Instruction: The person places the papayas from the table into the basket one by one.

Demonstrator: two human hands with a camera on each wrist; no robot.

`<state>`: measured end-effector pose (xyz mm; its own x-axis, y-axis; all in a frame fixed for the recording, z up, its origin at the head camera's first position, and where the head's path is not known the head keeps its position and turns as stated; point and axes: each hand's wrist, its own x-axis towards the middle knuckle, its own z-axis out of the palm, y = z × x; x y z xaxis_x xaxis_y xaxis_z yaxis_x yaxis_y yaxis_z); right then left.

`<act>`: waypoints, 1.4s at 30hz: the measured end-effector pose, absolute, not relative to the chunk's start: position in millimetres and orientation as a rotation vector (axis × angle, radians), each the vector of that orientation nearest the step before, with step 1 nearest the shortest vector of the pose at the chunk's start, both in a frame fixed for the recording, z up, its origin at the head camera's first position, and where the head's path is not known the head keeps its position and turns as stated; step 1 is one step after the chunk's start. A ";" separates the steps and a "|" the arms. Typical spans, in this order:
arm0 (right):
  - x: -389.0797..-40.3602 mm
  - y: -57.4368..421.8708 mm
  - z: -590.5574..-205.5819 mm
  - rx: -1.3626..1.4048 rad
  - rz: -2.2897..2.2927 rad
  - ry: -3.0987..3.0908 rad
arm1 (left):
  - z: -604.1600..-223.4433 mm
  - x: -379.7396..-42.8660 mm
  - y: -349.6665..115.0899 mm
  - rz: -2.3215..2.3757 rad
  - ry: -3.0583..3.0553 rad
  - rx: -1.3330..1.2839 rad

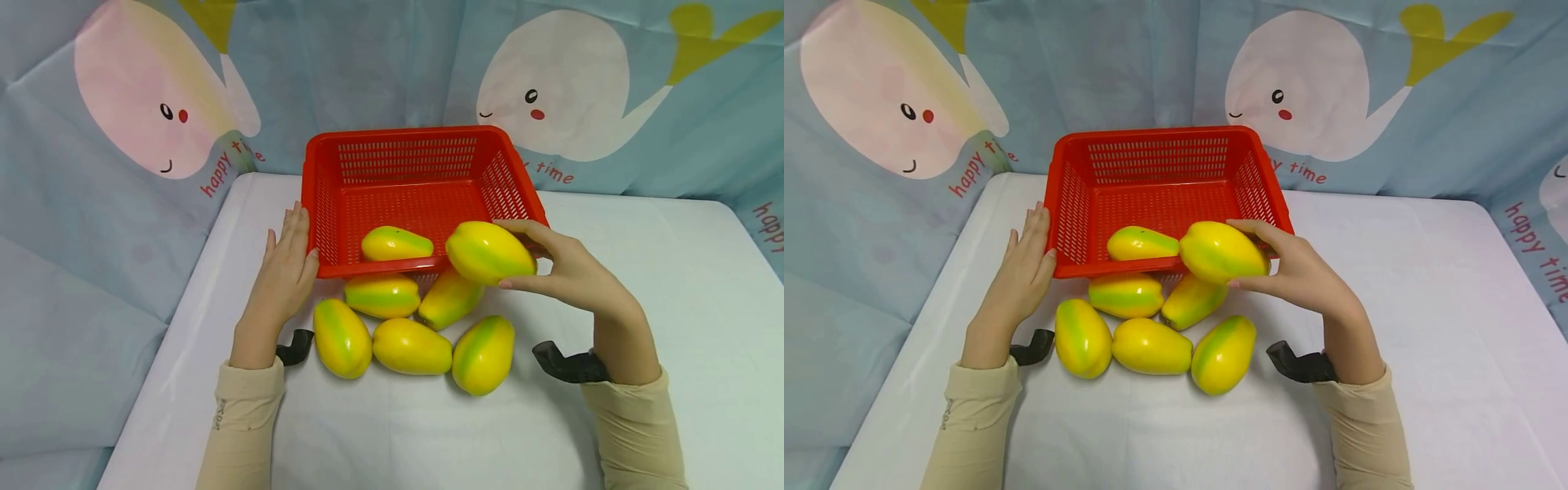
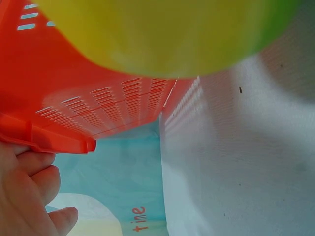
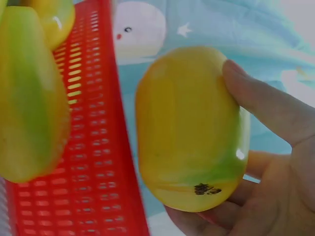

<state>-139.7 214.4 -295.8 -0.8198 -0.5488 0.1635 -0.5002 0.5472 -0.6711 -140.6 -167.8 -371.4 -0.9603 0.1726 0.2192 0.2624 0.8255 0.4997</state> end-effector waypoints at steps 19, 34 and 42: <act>-185.2 182.1 -314.5 -0.529 -1.505 2.668 | -372.0 -140.1 -168.3 -0.808 -2.836 -0.338; -210.4 179.0 -326.8 -0.424 -1.182 2.663 | -372.0 -140.0 -169.2 -0.815 -2.836 -0.352; -222.6 177.2 -328.9 -0.440 -1.094 2.647 | -372.8 -140.6 -168.8 -0.820 -2.826 -0.362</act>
<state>-222.6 177.2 -328.9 -0.9250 -0.3646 -0.1075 -0.1824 0.6739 -0.7160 -140.6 -168.8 -372.8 -0.9547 0.1825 0.2350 0.2799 0.8186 0.5015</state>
